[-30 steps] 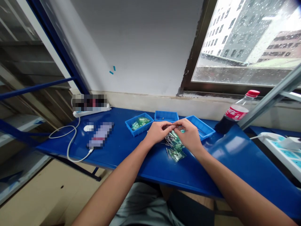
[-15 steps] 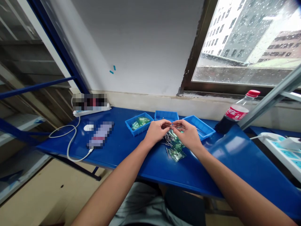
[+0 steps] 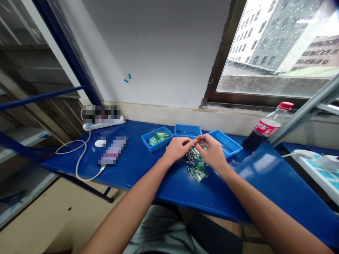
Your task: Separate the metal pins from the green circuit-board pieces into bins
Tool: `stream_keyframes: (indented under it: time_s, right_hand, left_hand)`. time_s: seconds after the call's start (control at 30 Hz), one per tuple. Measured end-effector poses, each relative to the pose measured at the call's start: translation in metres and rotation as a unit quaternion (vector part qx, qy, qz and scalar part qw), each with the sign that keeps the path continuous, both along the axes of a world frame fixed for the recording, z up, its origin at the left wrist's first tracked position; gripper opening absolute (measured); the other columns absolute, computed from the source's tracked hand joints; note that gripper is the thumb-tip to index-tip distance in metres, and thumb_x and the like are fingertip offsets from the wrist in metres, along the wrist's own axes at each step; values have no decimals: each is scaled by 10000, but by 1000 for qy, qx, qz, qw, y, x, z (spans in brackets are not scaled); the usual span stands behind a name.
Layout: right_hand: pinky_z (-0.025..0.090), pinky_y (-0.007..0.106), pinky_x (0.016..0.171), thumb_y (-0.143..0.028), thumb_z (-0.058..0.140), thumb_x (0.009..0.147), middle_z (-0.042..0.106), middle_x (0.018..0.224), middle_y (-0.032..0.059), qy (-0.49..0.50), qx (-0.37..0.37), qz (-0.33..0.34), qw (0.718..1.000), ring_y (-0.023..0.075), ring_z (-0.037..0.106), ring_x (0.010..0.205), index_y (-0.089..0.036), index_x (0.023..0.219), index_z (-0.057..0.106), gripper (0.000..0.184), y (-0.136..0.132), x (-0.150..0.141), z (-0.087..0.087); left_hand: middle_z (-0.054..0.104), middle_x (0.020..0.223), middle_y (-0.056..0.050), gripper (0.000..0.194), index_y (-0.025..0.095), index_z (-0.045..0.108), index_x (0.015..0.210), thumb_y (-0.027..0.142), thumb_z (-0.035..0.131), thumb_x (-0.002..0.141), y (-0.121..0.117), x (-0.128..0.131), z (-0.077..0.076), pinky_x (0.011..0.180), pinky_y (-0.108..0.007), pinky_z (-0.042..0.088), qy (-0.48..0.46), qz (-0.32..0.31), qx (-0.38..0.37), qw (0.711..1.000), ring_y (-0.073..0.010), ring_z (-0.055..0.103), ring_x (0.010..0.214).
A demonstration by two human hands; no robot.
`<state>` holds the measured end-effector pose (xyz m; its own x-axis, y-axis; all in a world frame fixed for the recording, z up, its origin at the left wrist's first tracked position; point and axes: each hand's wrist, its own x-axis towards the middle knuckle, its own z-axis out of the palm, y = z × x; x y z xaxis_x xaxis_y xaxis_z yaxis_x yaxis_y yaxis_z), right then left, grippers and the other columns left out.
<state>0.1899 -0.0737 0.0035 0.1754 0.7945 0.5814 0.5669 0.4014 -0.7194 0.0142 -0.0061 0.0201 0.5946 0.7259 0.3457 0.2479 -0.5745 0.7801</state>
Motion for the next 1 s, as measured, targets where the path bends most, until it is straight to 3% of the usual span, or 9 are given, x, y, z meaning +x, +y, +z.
stream_keyframes:
  time_s: [0.33,0.5,0.63,0.8,1.0]
  right_hand:
    - [648,436,838,-224,584,939,766,1016,71,-30,0,24,999,252,740,917,-251,1039,766,209,-1,4,1]
    - [656,425,807,-314,645,947,779,972,80,31,-32,21,999,257,759,890,-228,1035,738,155,-1,3,0]
    - [660,431,803,-403,720,931,777,987,98,48,-39,26,998,269,765,900,-215,1045,719,220,1,3,-3]
    - [655,434,825,-421,764,901,778,997,101,74,-48,23,996,267,760,921,-206,1039,718,259,2,5,-6]
    - [642,421,879,-462,834,859,767,985,85,191,-43,37,980,250,759,937,-211,1150,666,420,2,3,-7]
  left_hand:
    - [836,964,-61,258,194,835,1034,384,677,962,7,2,-7,782,-297,587,-16,8,-17,1000,-232,785,897]
    - [838,974,-72,230,186,833,1033,347,732,903,6,4,-8,803,-318,618,-13,19,-28,999,-245,795,902]
    - [838,976,-74,193,183,829,1018,279,728,884,6,5,-9,828,-334,635,-24,15,-32,999,-244,802,901]
    - [835,1027,-92,187,169,801,1042,225,743,873,9,6,-10,899,-360,639,-92,5,-73,993,-245,806,949]
    - [831,1034,-94,265,185,659,1079,245,807,868,6,7,-6,926,-388,631,-175,2,-122,977,-260,808,1006]
